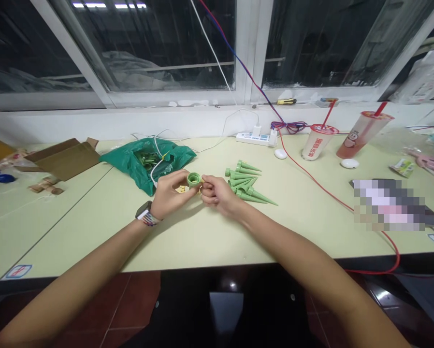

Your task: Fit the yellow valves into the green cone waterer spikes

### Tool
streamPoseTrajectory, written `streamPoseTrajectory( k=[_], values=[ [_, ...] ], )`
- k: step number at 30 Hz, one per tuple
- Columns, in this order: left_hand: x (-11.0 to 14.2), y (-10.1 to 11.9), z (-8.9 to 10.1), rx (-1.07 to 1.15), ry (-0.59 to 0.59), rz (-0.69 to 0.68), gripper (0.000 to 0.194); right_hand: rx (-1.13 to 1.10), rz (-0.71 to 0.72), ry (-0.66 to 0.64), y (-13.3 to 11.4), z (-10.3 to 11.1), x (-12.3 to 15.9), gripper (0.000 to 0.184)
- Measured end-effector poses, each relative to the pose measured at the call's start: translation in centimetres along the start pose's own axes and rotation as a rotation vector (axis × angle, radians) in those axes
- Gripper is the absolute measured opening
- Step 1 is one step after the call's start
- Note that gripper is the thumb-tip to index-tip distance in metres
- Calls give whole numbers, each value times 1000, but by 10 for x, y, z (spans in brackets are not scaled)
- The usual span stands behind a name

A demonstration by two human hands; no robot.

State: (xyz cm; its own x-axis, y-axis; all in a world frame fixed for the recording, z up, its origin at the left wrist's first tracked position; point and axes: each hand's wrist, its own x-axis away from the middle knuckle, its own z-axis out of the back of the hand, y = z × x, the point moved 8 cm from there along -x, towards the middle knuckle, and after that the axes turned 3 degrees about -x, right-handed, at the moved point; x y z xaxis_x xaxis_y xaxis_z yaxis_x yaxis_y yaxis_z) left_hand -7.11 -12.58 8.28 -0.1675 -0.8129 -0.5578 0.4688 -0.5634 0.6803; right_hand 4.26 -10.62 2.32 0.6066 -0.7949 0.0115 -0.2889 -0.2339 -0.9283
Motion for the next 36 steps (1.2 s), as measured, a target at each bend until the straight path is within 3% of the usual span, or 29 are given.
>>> streamPoseTrajectory(
  k=[2,3,7,10,15,18,21,24,26,29,32,34,36],
  values=[
    [0,0,1,-35,11,-28,15,71,-65,-17,1,3,-1,43],
    [-1,-5,-1,20,-13,18,17,171,-5,17,-5,8,-1,44],
    [-1,-28,-26,544,-216,325,30,751,489,169,-42,4,17,36],
    [2,-30,-36,758,-274,428,30,926,631,176,-47,-8,28,28],
    [-1,-20,-26,538,-184,312,31,645,510,180,-37,-3,20,36],
    [0,-15,-18,309,-124,240,31,331,293,150,-22,5,7,43],
    [1,-11,-9,127,-24,135,27,41,23,36,-7,7,-1,44],
    [2,-8,-5,22,23,52,21,60,-145,-68,-2,6,0,41],
    [1,-15,-10,110,-28,136,22,241,-92,-26,-8,11,-1,40],
    [1,-27,-25,425,-155,330,29,542,204,131,-30,17,2,35],
    [2,-30,-36,663,-204,422,31,822,468,171,-42,6,12,27],
    [2,-29,-36,676,-194,418,31,882,510,156,-41,1,14,28],
    [2,-27,-32,603,-172,375,31,805,491,145,-38,2,13,31]
  ],
)
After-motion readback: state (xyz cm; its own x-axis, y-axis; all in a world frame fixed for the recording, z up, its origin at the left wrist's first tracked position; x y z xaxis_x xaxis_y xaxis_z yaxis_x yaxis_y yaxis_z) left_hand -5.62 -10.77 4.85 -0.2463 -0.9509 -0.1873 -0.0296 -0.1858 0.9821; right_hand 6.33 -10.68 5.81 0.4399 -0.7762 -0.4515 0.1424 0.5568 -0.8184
